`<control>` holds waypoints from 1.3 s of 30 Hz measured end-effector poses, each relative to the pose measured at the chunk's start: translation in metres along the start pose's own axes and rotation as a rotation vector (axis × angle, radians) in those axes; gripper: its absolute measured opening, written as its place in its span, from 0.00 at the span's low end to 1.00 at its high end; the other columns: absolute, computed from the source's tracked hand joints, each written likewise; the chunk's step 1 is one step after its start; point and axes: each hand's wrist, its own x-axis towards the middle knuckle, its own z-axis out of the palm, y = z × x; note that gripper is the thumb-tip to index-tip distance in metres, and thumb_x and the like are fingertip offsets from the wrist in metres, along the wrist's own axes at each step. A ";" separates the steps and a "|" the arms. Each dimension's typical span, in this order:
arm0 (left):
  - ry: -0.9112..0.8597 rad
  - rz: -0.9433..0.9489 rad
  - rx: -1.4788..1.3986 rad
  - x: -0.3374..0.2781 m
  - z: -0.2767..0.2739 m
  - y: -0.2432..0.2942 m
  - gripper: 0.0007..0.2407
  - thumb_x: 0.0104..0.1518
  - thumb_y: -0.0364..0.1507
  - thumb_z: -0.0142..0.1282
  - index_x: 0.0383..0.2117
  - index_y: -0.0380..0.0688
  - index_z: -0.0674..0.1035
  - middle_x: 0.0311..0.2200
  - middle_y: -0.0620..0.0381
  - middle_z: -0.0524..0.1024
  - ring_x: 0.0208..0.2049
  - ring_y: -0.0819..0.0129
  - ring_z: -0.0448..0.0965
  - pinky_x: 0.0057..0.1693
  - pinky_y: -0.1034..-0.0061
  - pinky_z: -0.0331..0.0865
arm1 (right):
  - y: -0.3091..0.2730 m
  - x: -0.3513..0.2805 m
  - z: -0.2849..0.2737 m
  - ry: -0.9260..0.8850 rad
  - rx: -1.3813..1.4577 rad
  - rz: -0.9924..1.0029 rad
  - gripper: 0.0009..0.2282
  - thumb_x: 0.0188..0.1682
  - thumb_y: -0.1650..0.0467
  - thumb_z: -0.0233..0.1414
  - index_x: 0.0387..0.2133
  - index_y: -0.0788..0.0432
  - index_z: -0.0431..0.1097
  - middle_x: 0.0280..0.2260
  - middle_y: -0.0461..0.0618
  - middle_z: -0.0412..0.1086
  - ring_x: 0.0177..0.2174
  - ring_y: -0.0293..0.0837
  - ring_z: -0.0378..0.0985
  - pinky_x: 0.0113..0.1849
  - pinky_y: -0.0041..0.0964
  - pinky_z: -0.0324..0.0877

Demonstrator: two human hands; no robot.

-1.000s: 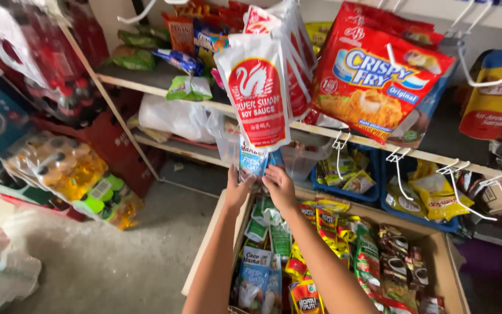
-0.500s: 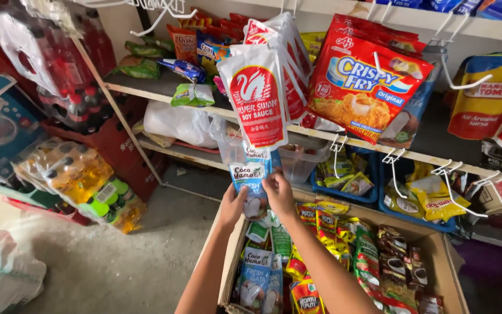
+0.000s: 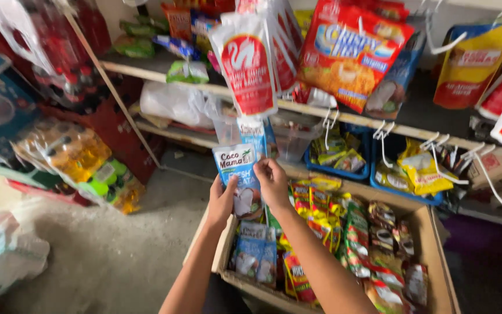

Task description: Organizing and stocking small food packets from a box onto retail shelves.

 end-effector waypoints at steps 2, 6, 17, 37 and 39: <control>-0.012 -0.029 0.035 -0.010 -0.010 -0.033 0.11 0.65 0.29 0.53 0.49 0.37 0.77 0.39 0.60 0.81 0.38 0.78 0.77 0.45 0.79 0.72 | 0.027 -0.020 -0.014 0.004 -0.073 0.052 0.05 0.54 0.71 0.57 0.33 0.60 0.68 0.30 0.40 0.67 0.32 0.31 0.67 0.36 0.28 0.65; -0.055 -0.154 0.286 -0.034 -0.033 -0.104 0.14 0.62 0.30 0.59 0.49 0.34 0.78 0.40 0.52 0.83 0.40 0.71 0.80 0.47 0.73 0.75 | 0.072 -0.072 -0.040 0.039 -0.121 0.301 0.16 0.45 0.72 0.60 0.45 0.57 0.63 0.34 0.47 0.76 0.34 0.37 0.77 0.36 0.33 0.72; -0.285 -0.016 1.172 -0.122 -0.038 -0.106 0.37 0.38 0.17 0.64 0.62 0.41 0.64 0.61 0.25 0.58 0.59 0.30 0.64 0.59 0.55 0.66 | 0.205 -0.178 -0.070 -0.041 -0.612 0.256 0.45 0.33 0.76 0.66 0.65 0.57 0.46 0.46 0.61 0.74 0.43 0.53 0.80 0.44 0.45 0.74; -0.682 -0.143 1.315 -0.076 -0.041 -0.147 0.29 0.37 0.24 0.72 0.51 0.44 0.74 0.50 0.40 0.73 0.51 0.43 0.72 0.51 0.61 0.73 | 0.217 -0.131 -0.087 -0.365 -1.079 0.408 0.09 0.47 0.68 0.61 0.39 0.56 0.78 0.34 0.62 0.77 0.37 0.63 0.80 0.37 0.54 0.73; -0.674 -0.229 0.777 -0.041 -0.046 -0.170 0.32 0.33 0.25 0.78 0.50 0.39 0.74 0.44 0.45 0.78 0.46 0.52 0.77 0.50 0.64 0.74 | 0.232 -0.100 -0.092 -0.193 -0.773 0.213 0.13 0.41 0.69 0.64 0.40 0.54 0.79 0.29 0.53 0.79 0.30 0.50 0.84 0.35 0.42 0.77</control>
